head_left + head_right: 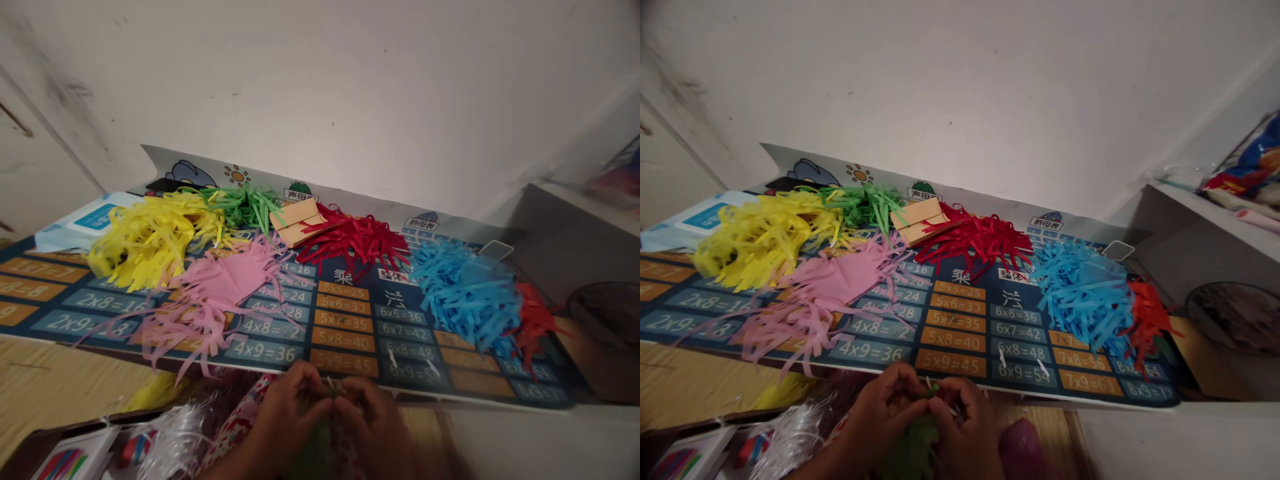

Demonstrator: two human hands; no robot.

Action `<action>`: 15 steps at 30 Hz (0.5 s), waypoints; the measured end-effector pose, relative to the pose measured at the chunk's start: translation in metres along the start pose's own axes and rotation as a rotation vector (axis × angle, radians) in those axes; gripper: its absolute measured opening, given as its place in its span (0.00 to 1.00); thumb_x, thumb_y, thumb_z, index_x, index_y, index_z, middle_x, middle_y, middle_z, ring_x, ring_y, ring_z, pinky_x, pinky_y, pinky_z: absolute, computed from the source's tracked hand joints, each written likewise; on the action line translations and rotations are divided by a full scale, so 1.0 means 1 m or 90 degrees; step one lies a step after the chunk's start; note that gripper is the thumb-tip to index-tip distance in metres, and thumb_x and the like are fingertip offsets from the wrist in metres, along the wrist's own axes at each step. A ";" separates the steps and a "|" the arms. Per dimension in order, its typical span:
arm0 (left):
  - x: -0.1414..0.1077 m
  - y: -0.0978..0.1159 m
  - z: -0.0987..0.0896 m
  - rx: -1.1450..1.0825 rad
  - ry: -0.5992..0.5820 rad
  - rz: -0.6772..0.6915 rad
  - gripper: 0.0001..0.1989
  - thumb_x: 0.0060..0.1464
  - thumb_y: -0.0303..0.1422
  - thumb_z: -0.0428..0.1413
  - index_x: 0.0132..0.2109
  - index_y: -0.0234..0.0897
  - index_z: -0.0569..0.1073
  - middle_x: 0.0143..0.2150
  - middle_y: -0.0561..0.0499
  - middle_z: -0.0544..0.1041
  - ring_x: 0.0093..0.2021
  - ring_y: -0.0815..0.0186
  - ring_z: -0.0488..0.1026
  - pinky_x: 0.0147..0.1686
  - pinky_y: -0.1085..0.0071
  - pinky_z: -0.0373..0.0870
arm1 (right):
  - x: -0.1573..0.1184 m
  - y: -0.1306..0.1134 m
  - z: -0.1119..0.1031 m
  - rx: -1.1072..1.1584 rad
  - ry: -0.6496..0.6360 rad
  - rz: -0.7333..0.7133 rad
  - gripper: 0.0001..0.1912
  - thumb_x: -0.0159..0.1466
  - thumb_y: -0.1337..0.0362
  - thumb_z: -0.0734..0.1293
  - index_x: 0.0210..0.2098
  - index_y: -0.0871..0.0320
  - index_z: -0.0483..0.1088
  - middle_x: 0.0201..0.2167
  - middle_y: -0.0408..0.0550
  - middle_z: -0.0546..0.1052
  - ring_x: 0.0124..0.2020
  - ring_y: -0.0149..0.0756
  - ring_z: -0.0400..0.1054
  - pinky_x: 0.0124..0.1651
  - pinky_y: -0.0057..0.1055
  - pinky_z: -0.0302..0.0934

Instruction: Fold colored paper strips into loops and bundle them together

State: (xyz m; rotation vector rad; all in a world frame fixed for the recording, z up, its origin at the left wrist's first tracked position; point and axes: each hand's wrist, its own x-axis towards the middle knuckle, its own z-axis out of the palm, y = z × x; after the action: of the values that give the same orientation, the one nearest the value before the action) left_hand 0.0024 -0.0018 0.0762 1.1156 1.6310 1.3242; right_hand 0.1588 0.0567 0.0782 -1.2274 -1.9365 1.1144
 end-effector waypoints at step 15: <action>0.007 -0.022 0.005 0.314 -0.088 0.459 0.13 0.55 0.29 0.55 0.45 0.52 0.75 0.39 0.56 0.81 0.36 0.65 0.78 0.37 0.75 0.75 | 0.018 -0.040 -0.174 0.383 0.328 -0.060 0.07 0.52 0.61 0.73 0.23 0.52 0.71 0.20 0.37 0.69 0.18 0.26 0.60 0.21 0.23 0.60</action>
State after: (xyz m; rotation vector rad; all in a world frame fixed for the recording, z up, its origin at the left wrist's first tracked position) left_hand 0.0011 0.0051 0.0537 2.1912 1.5473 1.2326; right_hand 0.2754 0.1231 0.1973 -0.9486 -1.1447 1.0855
